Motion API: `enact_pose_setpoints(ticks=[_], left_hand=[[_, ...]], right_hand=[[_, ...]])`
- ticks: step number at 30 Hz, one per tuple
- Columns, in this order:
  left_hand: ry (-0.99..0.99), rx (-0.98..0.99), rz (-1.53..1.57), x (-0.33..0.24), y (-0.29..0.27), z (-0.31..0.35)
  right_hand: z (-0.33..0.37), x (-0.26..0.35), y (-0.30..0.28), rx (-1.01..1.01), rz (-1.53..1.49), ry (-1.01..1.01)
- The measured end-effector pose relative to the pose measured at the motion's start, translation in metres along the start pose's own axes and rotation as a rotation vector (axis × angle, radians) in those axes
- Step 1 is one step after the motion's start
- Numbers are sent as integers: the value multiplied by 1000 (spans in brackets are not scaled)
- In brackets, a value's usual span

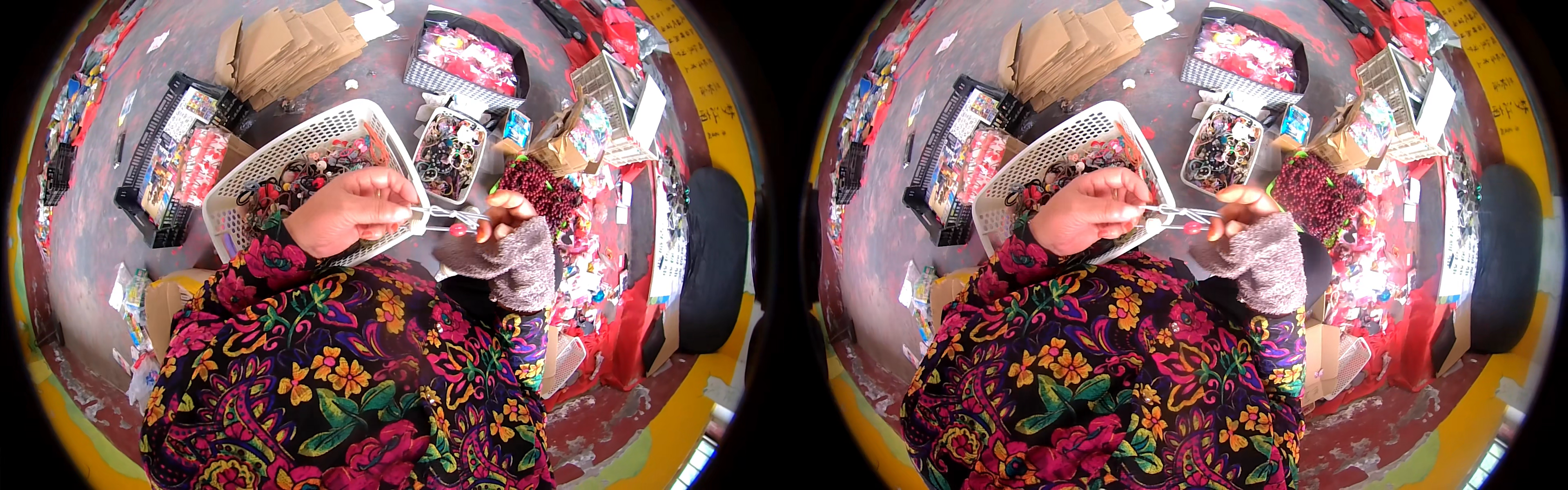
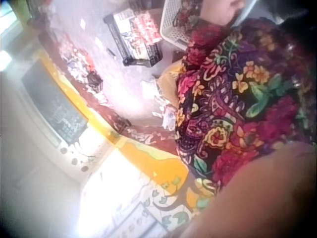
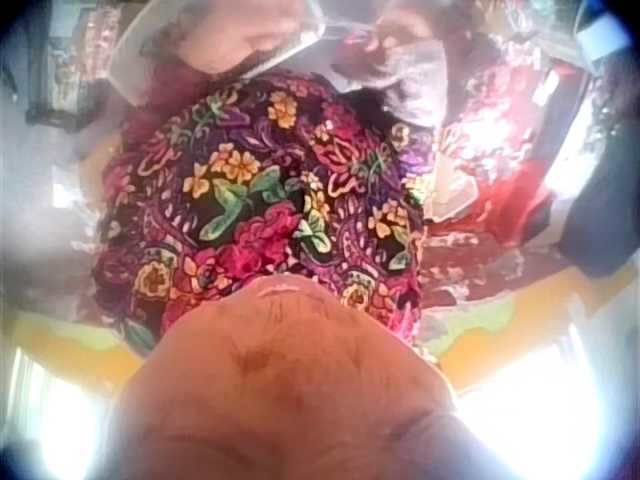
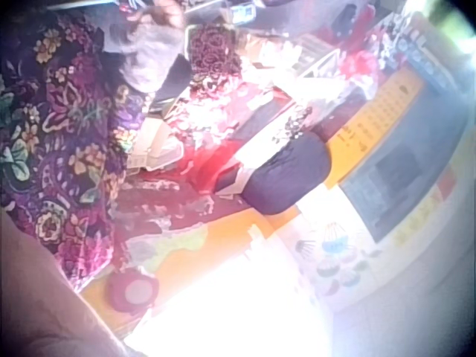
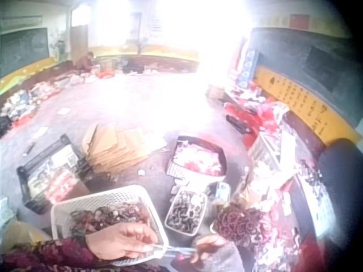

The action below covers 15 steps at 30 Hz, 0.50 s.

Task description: The person sits on the floor and cleans small jewelry items one by one using a cloth. They pick each item from a white basket, wipe it thoroughly, and place it into a smaller container. The process is repeated for multiple items throughout the clip.

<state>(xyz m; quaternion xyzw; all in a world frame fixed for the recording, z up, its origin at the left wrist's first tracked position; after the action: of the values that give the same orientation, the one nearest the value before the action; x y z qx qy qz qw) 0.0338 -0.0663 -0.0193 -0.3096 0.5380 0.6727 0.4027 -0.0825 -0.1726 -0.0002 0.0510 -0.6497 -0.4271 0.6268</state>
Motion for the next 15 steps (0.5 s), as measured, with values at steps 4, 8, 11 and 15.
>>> enact_pose_setpoints(ticks=[4, 8, 11, 15], left_hand=[[-20, -29, -235, 0, 12, -1], [-155, 67, -256, 11, 16, 3], [-61, 104, 0, 6, 15, 2], [134, 56, 464, -6, 2, 0]], right_hand=[[-3, -13, 14, 63, -46, 31], [-5, -17, 16, 11, -20, 26], [-1, -22, 11, -17, -117, 107], [-6, -14, -19, -188, 229, -52]])
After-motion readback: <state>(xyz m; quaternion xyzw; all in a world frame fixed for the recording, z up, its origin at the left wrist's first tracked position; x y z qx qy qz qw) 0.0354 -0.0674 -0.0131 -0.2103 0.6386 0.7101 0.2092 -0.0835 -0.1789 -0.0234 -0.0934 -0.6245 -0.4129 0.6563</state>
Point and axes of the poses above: each hand's wrist, its own z-axis away from the middle knuckle, its own y-axis out of the palm, x = y × z, the point moved 10 cm from there along -z, towards the middle knuckle, and after that the axes turned 13 degrees about -z, right-handed, at the moved point
